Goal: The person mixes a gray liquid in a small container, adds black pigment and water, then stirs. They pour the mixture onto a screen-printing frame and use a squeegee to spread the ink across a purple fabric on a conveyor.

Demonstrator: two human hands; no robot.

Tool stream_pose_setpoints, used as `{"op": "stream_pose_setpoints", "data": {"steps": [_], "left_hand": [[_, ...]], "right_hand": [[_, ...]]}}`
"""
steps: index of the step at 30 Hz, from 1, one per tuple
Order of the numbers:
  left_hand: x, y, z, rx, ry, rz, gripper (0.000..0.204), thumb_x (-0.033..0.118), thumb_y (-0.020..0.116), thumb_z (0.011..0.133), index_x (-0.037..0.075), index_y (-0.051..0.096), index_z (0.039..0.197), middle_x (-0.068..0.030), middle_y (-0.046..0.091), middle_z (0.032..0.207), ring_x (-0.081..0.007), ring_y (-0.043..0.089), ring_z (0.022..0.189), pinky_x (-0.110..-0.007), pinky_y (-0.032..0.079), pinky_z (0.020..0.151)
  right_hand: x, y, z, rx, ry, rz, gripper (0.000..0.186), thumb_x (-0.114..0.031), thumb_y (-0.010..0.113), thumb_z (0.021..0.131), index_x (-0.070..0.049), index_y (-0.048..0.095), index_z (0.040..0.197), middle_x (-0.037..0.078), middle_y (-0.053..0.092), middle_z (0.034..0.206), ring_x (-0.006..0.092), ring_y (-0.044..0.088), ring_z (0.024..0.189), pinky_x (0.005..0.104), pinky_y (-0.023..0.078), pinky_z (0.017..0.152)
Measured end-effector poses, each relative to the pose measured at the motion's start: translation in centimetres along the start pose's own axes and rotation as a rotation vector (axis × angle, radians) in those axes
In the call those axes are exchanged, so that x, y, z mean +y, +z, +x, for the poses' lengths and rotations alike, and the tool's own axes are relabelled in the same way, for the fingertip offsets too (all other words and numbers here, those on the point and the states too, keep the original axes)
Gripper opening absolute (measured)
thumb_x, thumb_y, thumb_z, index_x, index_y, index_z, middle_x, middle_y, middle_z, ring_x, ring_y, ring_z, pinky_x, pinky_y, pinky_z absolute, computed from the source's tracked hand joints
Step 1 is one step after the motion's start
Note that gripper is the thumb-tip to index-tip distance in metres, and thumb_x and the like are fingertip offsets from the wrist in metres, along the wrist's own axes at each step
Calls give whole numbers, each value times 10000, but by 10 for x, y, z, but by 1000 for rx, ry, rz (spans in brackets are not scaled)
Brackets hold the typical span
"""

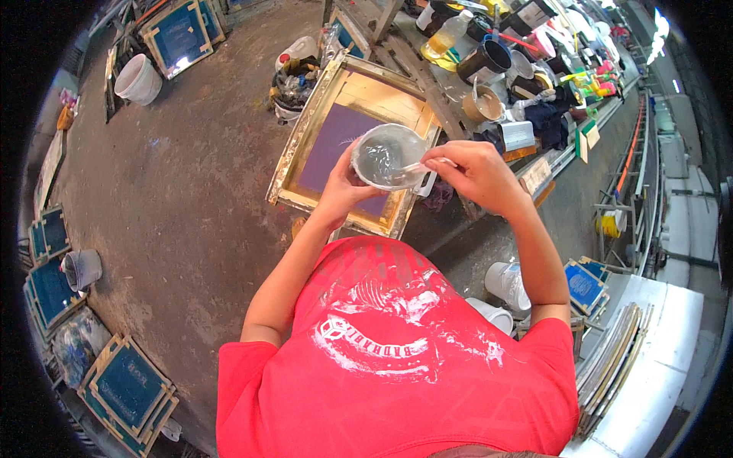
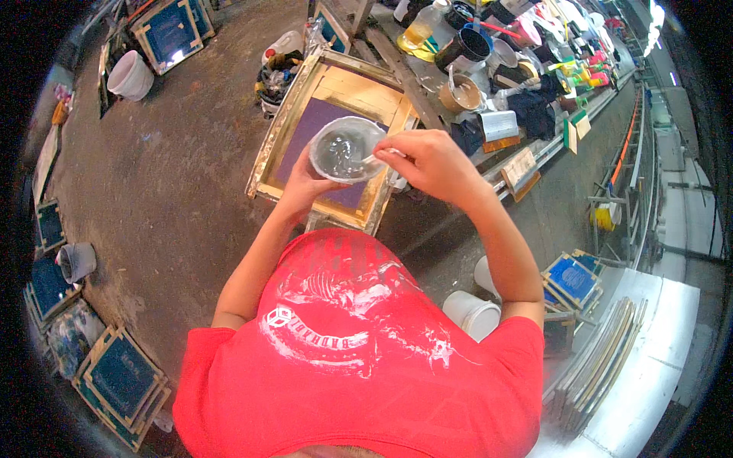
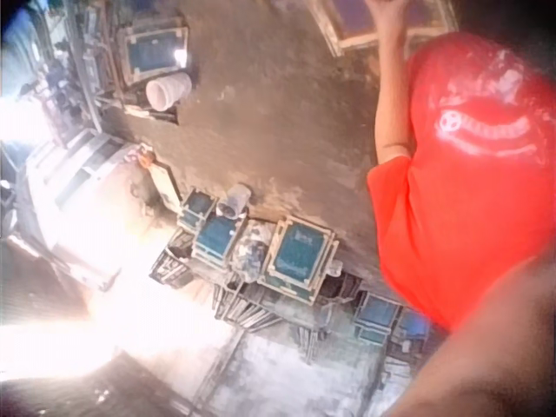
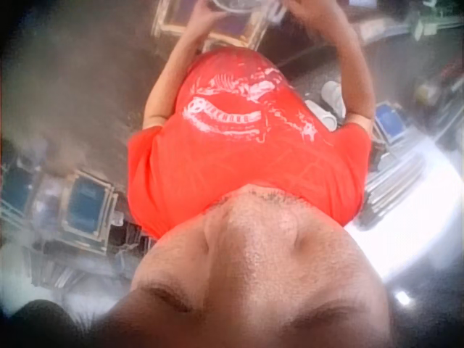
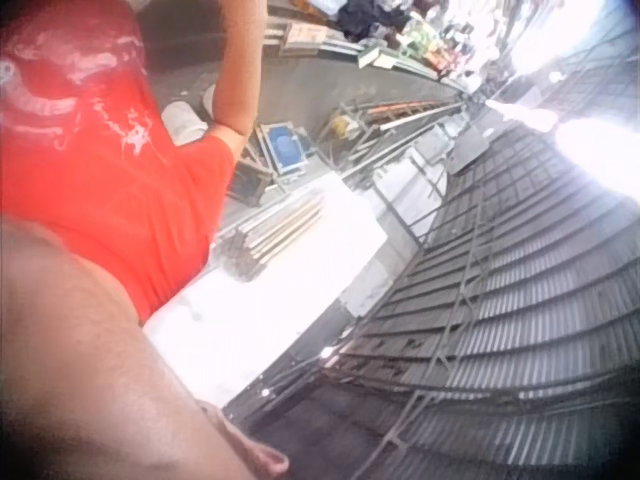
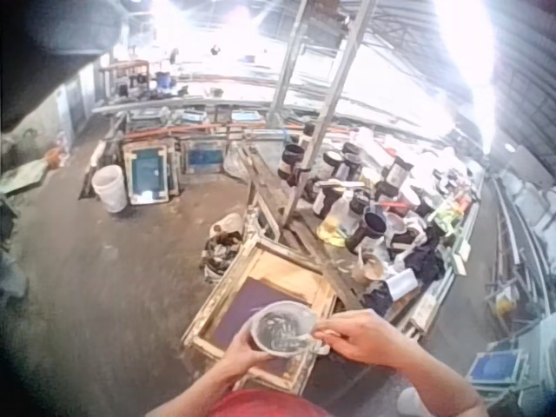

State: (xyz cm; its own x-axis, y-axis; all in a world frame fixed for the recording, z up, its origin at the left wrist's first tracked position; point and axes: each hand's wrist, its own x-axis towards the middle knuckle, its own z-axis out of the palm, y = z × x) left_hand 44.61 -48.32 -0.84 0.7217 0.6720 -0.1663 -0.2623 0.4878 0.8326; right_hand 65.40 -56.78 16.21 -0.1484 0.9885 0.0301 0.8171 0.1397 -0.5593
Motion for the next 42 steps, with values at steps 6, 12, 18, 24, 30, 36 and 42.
{"op": "stream_pose_setpoints", "data": {"steps": [6,12,18,24,30,36,42], "left_hand": [[-5,-1,5,-74,94,97,1027,-116,820,699,96,320,1570,-73,489,1483,-221,506,1348,-382,499,1081],[-5,1,5,-43,63,12,1055,-125,824,684,96,306,1577,-72,466,1507,-228,494,1362,-383,481,1099],[-8,2,3,-71,90,69,1062,-123,826,683,107,304,1579,-72,462,1509,-230,484,1372,-385,495,1087],[-9,0,3,-19,62,41,1041,-130,817,694,105,312,1573,-74,459,1512,-228,485,1371,-390,500,1080],[-11,1,1,-59,54,108,1026,-129,808,708,103,308,1573,-75,452,1513,-233,488,1365,-391,514,1071],[-7,1,6,-24,39,26,1035,-129,811,703,91,301,1576,-80,460,1507,-233,488,1365,-390,511,1069],[-7,5,7,-81,67,129,1061,-123,819,697,94,278,1584,-84,437,1528,-230,478,1377,-395,477,1110]], "right_hand": [[3,7,6,217,-21,-25,157,-123,654,951,-61,744,1065,141,706,894,299,695,796,376,536,703],[6,8,-10,120,112,30,175,-144,641,966,-27,743,1044,164,728,930,301,715,847,363,544,730],[13,25,-5,286,57,96,164,-74,647,950,-18,741,1071,133,695,852,196,654,723,314,507,669],[15,17,-16,203,148,100,171,-115,655,960,-18,740,1073,157,717,860,275,688,729,338,521,676],[16,28,-8,297,-10,109,166,-33,670,923,-3,742,1069,114,695,851,163,650,727,291,493,647],[21,11,-19,271,72,18,158,-49,666,932,-9,744,1063,113,705,855,163,669,750,275,506,664],[20,25,-14,282,-33,86,172,-60,671,932,-13,744,1081,99,706,844,169,680,770,284,513,668]]}}
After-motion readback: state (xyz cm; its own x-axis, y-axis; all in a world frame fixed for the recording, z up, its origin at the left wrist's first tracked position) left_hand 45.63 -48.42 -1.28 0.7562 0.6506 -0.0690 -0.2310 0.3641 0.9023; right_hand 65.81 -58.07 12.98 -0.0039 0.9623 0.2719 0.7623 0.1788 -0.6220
